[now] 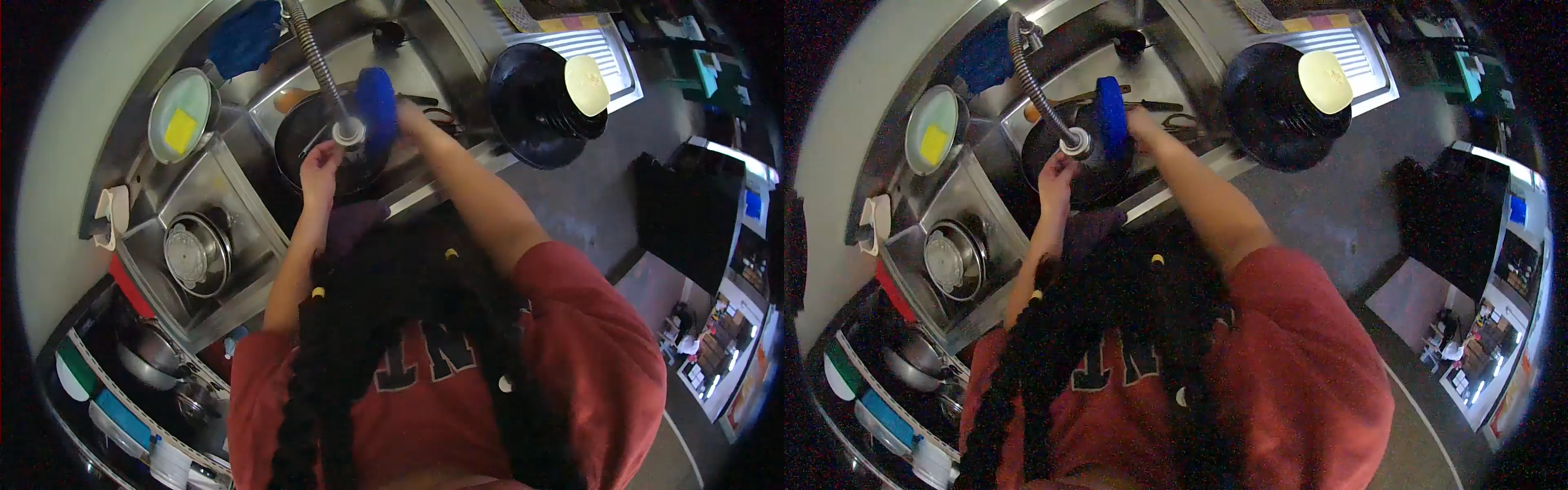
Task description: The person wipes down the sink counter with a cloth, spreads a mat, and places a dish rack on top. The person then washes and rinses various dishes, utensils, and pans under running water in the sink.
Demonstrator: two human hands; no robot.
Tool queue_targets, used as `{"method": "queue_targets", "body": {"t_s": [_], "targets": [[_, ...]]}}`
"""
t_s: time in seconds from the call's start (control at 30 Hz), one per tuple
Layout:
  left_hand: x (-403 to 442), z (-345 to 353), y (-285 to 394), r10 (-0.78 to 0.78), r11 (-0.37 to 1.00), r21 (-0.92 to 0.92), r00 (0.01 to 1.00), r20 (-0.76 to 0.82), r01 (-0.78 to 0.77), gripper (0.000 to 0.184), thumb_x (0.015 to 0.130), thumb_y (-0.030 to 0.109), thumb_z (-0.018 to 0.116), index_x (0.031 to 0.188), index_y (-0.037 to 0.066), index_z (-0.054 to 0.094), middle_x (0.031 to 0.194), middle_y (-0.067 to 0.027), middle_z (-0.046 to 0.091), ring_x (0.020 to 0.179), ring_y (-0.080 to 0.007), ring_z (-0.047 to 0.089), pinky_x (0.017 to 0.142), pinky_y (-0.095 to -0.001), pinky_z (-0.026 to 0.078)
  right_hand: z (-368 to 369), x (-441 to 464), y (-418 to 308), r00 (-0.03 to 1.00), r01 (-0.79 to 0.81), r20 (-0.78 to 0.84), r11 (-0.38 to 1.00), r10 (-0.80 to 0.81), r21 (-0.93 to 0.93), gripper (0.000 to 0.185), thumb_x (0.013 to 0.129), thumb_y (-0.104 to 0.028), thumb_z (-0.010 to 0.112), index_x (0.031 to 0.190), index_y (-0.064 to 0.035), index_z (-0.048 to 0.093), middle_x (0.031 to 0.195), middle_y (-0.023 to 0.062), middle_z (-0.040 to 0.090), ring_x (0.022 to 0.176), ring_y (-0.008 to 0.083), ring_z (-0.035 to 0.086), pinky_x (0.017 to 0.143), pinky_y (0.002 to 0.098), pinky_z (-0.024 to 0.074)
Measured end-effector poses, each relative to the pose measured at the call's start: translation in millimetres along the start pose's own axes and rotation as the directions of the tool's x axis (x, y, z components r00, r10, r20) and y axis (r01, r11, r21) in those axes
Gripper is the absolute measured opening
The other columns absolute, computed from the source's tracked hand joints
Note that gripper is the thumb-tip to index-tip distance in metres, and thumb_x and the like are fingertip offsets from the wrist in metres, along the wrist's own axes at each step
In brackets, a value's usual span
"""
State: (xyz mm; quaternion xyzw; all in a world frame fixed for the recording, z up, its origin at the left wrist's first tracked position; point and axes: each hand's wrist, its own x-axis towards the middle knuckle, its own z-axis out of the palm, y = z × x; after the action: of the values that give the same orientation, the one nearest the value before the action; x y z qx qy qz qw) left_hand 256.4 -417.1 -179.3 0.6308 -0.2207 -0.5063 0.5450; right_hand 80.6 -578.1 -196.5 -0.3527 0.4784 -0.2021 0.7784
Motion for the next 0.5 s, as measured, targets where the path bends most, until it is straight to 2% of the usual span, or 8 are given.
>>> {"method": "queue_targets", "body": {"t_s": [0.03,0.1,0.17,0.2,0.23,0.3,0.4,0.5], "targets": [[-3,2,9,0.001,1.0,0.03,0.999,-0.033,0.0,0.023,0.089,0.006,0.071,0.111,0.0,0.069,0.094,-0.0025,0.069,0.085,-0.0101,0.061,0.081,-0.0255,0.048,-3,-7,-15,1.0,0.002,0.009,1.0,-0.002,-0.004,0.033,0.09,-0.021,0.064,0.116,-0.0027,0.071,0.096,0.0157,0.073,0.085,0.0258,0.069,0.083,0.0451,0.0528],[1,1,4,-0.019,0.996,0.082,0.999,-0.049,0.023,0.022,0.089,0.004,0.07,0.11,0.001,0.069,0.093,-0.0027,0.069,0.085,-0.0104,0.061,0.08,-0.0257,0.048,-10,-15,-33,0.97,0.181,-0.003,0.737,-0.241,-0.651,0.036,0.089,-0.021,0.065,0.119,-0.002,0.069,0.102,0.0166,0.074,0.089,0.0246,0.07,0.085,0.042,0.0523],[10,-1,-8,-0.041,0.99,0.13,0.997,-0.065,0.05,0.021,0.089,0.003,0.068,0.11,0.002,0.069,0.092,-0.0029,0.069,0.084,-0.0107,0.061,0.079,-0.0259,0.048,-12,-27,-38,0.932,0.266,0.022,0.641,-0.362,-0.72,0.038,0.088,-0.021,0.066,0.121,-0.0021,0.069,0.104,0.0172,0.074,0.092,0.0255,0.071,0.086,0.0411,0.0521],[16,-2,-17,-0.103,0.995,-0.01,0.994,-0.027,0.103,0.02,0.09,0.002,0.065,0.11,0.002,0.069,0.095,-0.0037,0.069,0.085,-0.0122,0.062,0.079,-0.0272,0.049,-17,-30,-38,0.88,0.332,0.052,0.533,-0.473,-0.778,0.04,0.088,-0.022,0.067,0.122,-0.0021,0.068,0.106,0.0178,0.074,0.095,0.0263,0.071,0.087,0.0401,0.0519],[22,-1,-27,-0.157,0.976,-0.147,0.987,0.02,0.158,0.021,0.091,0.0,0.062,0.11,0.002,0.068,0.097,-0.0046,0.069,0.087,-0.0138,0.064,0.079,-0.0284,0.051,-22,-33,-40,0.878,0.335,0.052,0.532,-0.476,-0.778,0.04,0.088,-0.022,0.067,0.122,-0.0021,0.068,0.106,0.0178,0.074,0.095,0.0263,0.071,0.087,0.0401,0.0519],[17,21,-14,-0.154,0.968,-0.202,0.988,-0.002,0.15,0.021,0.092,0.001,0.06,0.112,0.003,0.068,0.101,-0.0056,0.069,0.088,-0.0157,0.065,0.079,-0.0303,0.053,-34,-34,-43,0.968,0.244,0.111,0.742,-0.225,-0.624,0.043,0.088,-0.022,0.069,0.126,-0.0025,0.066,0.113,0.0201,0.071,0.101,0.0306,0.07,0.09,0.0409,0.0516],[12,40,4,-0.203,0.911,-0.376,0.978,-0.048,0.171,0.021,0.094,0.003,0.058,0.114,0.004,0.066,0.108,-0.0072,0.068,0.092,-0.0186,0.067,0.078,-0.0331,0.055,-42,-48,-44,0.951,0.2,0.019,0.567,-0.308,-0.799,0.045,0.088,-0.022,0.07,0.129,-0.0022,0.064,0.12,0.0189,0.07,0.109,0.0294,0.068,0.095,0.039,0.0505],[16,46,6,-0.248,0.857,-0.475,0.968,-0.038,0.201,0.02,0.096,0.004,0.056,0.115,0.005,0.062,0.108,-0.0081,0.067,0.086,-0.0199,0.065,0.077,-0.035,0.056,-55,-70,-50,0.948,0.222,-0.014,0.695,-0.317,-0.683,0.045,0.092,-0.013,0.065,0.134,0.0019,0.059,0.119,0.0146,0.07,0.105,0.0198,0.066,0.094,0.0334,0.0496]]}}
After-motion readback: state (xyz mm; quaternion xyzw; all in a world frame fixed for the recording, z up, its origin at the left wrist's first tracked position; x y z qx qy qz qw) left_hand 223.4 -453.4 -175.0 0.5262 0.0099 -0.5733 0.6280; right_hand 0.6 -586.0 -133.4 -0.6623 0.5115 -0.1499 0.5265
